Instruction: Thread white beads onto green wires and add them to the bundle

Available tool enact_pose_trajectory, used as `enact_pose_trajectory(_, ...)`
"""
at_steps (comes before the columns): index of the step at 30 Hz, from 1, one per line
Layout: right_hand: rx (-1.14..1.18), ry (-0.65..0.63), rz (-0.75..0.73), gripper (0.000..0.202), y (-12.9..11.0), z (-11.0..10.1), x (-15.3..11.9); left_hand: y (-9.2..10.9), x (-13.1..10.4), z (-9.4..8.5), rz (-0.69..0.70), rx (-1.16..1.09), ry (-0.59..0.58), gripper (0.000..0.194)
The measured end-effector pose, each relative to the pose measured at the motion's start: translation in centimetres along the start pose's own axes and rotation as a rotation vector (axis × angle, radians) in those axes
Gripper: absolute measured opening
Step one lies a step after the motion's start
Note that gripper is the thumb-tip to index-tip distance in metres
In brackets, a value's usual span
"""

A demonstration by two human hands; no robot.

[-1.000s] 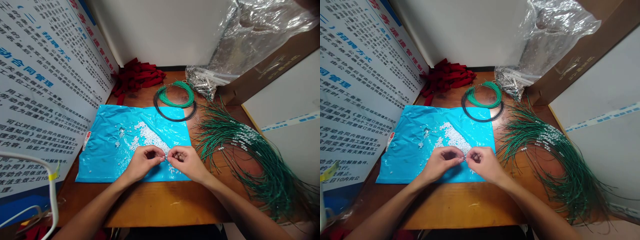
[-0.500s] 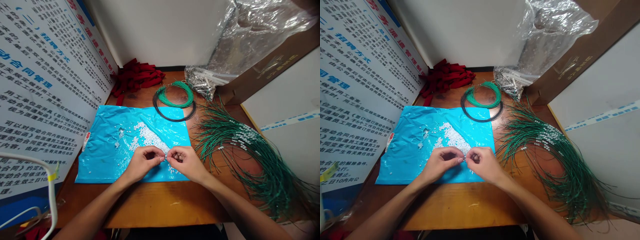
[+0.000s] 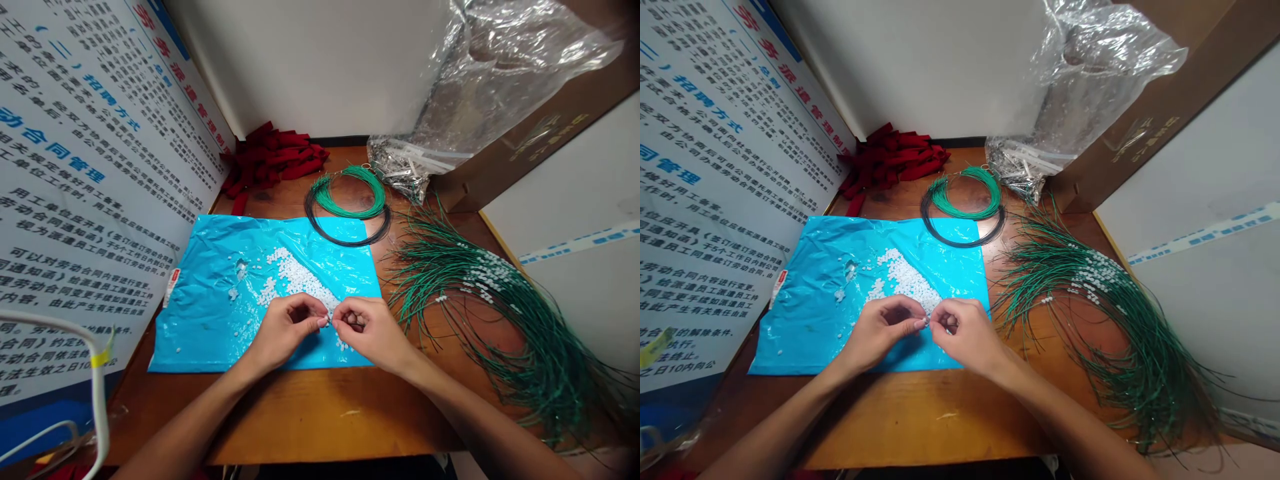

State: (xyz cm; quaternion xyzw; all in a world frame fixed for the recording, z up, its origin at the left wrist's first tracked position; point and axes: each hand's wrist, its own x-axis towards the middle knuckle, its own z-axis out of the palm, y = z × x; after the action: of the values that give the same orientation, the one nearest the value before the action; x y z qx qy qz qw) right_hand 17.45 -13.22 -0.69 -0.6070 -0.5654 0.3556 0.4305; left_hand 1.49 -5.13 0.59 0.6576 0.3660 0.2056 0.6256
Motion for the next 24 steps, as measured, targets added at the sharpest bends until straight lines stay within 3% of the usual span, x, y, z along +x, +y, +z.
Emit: enact_pose_trajectory(24,0.031,-0.006,0.012,0.01,-0.35,0.15,0.01,0.04,-0.01,0.16,0.019,-0.038,0.02,0.012)
